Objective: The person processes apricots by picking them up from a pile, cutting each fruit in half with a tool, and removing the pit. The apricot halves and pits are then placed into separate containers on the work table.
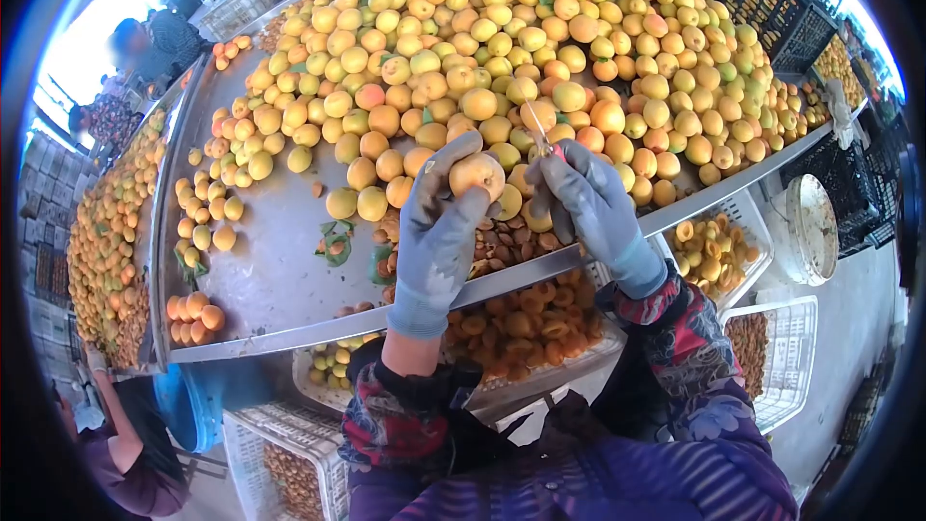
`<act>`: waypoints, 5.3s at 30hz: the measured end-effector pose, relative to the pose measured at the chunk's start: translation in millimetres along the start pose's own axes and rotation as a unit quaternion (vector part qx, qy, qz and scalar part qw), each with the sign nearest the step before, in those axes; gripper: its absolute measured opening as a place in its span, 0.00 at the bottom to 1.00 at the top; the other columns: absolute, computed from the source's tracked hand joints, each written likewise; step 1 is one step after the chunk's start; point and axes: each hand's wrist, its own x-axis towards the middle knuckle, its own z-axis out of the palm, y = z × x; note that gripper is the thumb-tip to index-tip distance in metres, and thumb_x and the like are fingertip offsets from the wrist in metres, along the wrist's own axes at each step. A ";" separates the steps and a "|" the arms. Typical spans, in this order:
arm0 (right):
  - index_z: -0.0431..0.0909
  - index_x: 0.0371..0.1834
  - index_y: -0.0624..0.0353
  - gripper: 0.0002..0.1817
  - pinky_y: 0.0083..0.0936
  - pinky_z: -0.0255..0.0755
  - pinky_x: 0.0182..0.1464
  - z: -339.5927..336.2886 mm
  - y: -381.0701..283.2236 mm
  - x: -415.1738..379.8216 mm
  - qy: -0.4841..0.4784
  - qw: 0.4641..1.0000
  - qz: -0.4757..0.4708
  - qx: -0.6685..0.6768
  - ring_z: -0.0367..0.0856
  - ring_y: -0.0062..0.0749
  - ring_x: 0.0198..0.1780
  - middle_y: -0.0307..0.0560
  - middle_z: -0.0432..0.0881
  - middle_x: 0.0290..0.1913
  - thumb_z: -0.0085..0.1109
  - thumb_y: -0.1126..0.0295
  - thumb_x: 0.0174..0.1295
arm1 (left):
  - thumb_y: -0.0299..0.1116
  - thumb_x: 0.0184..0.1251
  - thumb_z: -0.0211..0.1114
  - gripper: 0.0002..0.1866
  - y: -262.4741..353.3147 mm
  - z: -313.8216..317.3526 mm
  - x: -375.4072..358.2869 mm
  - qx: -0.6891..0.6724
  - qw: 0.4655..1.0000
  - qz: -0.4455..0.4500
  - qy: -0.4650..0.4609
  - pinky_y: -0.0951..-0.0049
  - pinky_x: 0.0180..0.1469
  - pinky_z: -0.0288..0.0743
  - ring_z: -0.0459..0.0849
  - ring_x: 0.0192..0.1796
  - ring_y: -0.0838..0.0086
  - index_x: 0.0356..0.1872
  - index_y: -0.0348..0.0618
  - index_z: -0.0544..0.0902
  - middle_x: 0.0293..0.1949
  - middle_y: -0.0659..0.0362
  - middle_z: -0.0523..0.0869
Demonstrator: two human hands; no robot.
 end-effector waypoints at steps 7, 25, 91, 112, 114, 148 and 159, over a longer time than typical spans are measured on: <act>0.75 0.40 0.61 0.23 0.14 0.59 0.16 2.4 1.9 -12.1 -0.165 0.985 -0.043 0.011 0.67 0.16 0.14 0.37 0.73 0.17 0.42 0.50 0.73 | 0.26 0.61 0.68 0.28 -1.7 -4.6 0.5 -0.035 0.999 -0.009 -0.001 0.75 0.57 0.73 0.78 0.53 0.75 0.62 0.32 0.69 0.52 0.56 0.79; 0.72 0.42 0.62 0.17 0.14 0.54 0.20 18.4 26.4 -12.9 -0.128 0.988 -0.070 0.056 0.60 0.11 0.17 0.30 0.65 0.17 0.44 0.57 0.74 | 0.26 0.62 0.66 0.22 -2.6 3.1 -5.8 0.032 0.999 0.003 0.013 0.79 0.49 0.75 0.78 0.46 0.79 0.57 0.34 0.73 0.46 0.60 0.80; 0.72 0.52 0.74 0.21 0.19 0.64 0.26 22.4 46.0 -15.0 -0.089 0.956 -0.158 -0.231 0.68 0.20 0.22 0.38 0.72 0.21 0.48 0.62 0.73 | 0.40 0.77 0.48 0.17 8.5 -10.9 -0.5 -0.061 0.994 -0.005 0.088 0.71 0.50 0.76 0.80 0.48 0.74 0.52 0.36 0.75 0.41 0.57 0.82; 0.73 0.39 0.62 0.16 0.31 0.66 0.24 21.6 46.2 -9.6 -0.055 0.941 -0.176 -0.283 0.74 0.43 0.20 0.52 0.72 0.19 0.57 0.58 0.67 | 0.49 0.74 0.53 0.17 5.6 -23.3 2.3 -0.148 0.984 -0.062 0.077 0.72 0.38 0.73 0.80 0.36 0.75 0.47 0.45 0.77 0.39 0.59 0.84; 0.74 0.39 0.62 0.16 0.31 0.66 0.24 21.4 45.9 -11.7 -0.068 0.942 -0.167 -0.282 0.74 0.46 0.21 0.52 0.72 0.19 0.57 0.58 0.67 | 0.48 0.74 0.53 0.17 10.4 -33.4 2.1 -0.162 0.983 -0.079 0.028 0.73 0.36 0.73 0.79 0.34 0.75 0.47 0.45 0.77 0.38 0.60 0.84; 0.72 0.43 0.63 0.22 0.17 0.71 0.34 20.1 24.5 -7.3 -0.037 0.995 -0.089 0.000 0.72 0.12 0.33 0.40 0.79 0.33 0.71 0.60 0.56 | 0.36 0.78 0.44 0.21 -18.7 17.2 -18.9 0.352 0.929 0.108 0.032 0.76 0.55 0.70 0.76 0.50 0.78 0.62 0.30 0.70 0.50 0.55 0.79; 0.75 0.40 0.61 0.16 0.19 0.69 0.26 9.5 24.1 -13.0 -0.084 0.989 -0.083 0.088 0.75 0.17 0.25 0.35 0.78 0.28 0.68 0.62 0.58 | 0.53 0.74 0.48 0.20 14.9 32.8 -11.3 -0.082 0.901 -0.359 0.229 0.81 0.26 0.70 0.77 0.24 0.79 0.42 0.47 0.77 0.31 0.64 0.81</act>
